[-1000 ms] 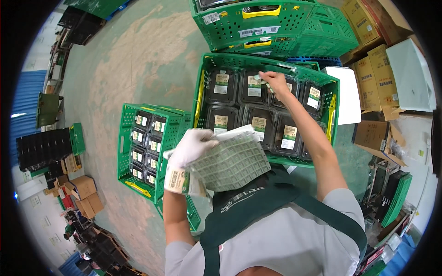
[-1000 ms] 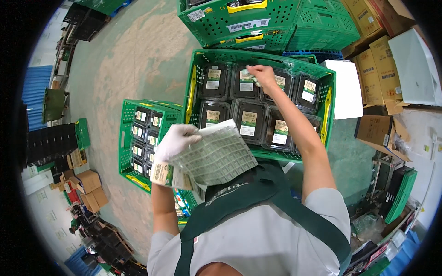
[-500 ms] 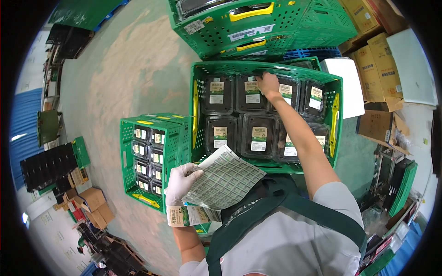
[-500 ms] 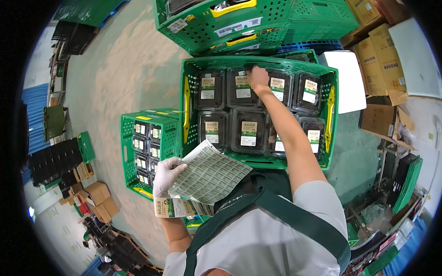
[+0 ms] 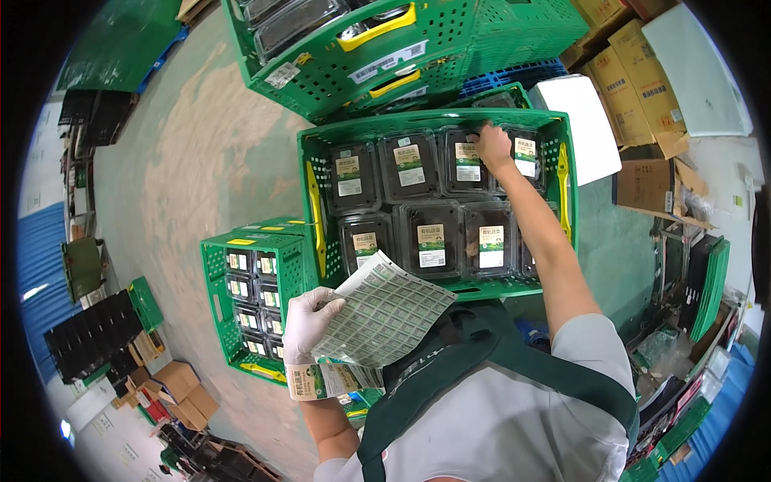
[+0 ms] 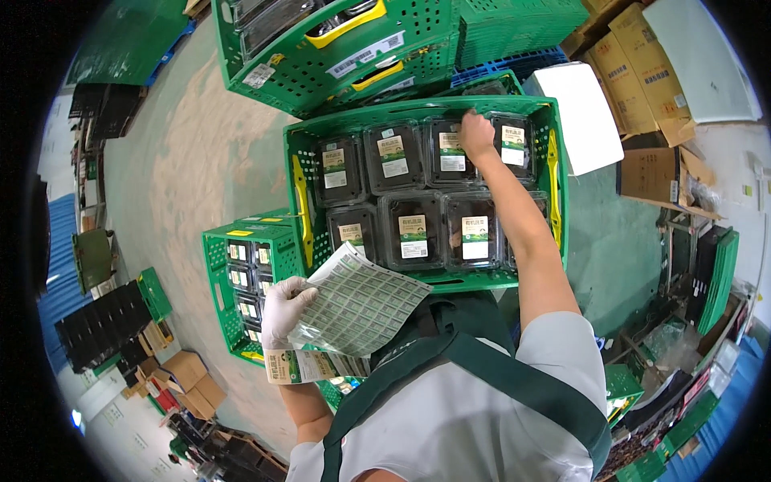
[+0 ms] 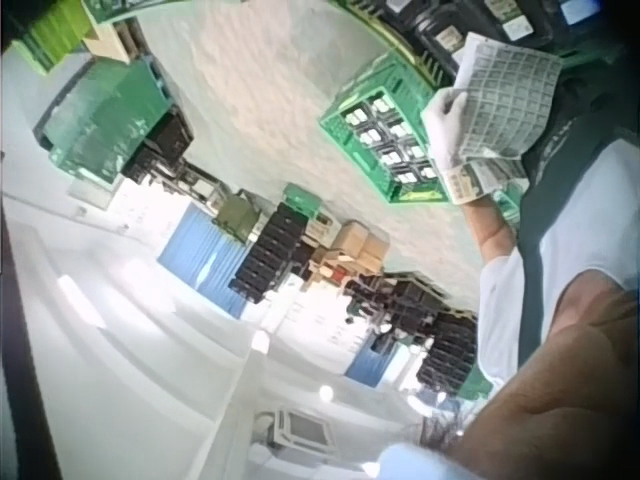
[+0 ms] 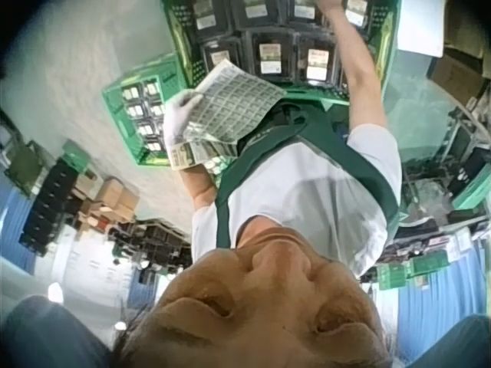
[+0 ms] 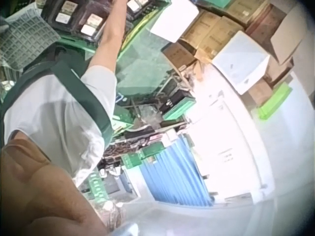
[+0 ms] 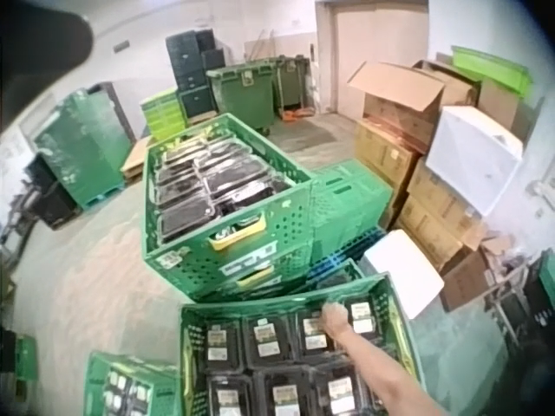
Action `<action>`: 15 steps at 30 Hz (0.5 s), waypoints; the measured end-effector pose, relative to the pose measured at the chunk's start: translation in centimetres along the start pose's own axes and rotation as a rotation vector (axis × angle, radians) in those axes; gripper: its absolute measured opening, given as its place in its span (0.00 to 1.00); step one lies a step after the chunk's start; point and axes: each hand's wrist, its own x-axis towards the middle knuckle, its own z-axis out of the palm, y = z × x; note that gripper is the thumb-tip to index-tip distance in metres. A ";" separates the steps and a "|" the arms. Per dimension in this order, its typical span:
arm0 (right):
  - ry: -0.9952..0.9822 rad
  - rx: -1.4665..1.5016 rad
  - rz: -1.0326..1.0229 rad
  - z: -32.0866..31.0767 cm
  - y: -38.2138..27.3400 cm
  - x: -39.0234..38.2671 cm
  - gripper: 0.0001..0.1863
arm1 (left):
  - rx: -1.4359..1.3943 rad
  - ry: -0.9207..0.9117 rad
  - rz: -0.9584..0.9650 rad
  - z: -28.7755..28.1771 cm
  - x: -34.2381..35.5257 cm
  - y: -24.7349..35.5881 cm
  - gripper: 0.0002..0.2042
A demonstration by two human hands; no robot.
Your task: The person applies sticker labels onto packaged containers in green crates by hand. The person then transfers the packaged containers between the green crates.
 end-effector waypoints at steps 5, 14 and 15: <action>-0.001 0.265 0.085 -1.4 6.8 0.6 0.14 | 0.033 0.034 -0.008 -0.1 -0.4 0.8 0.05; 0.024 -0.066 0.108 -3.2 10.2 2.0 0.12 | 0.014 0.048 -0.046 0.3 -0.7 1.0 0.05; 0.107 -0.201 0.022 -3.1 10.3 1.8 0.08 | 0.019 0.042 -0.047 0.4 -0.7 1.0 0.05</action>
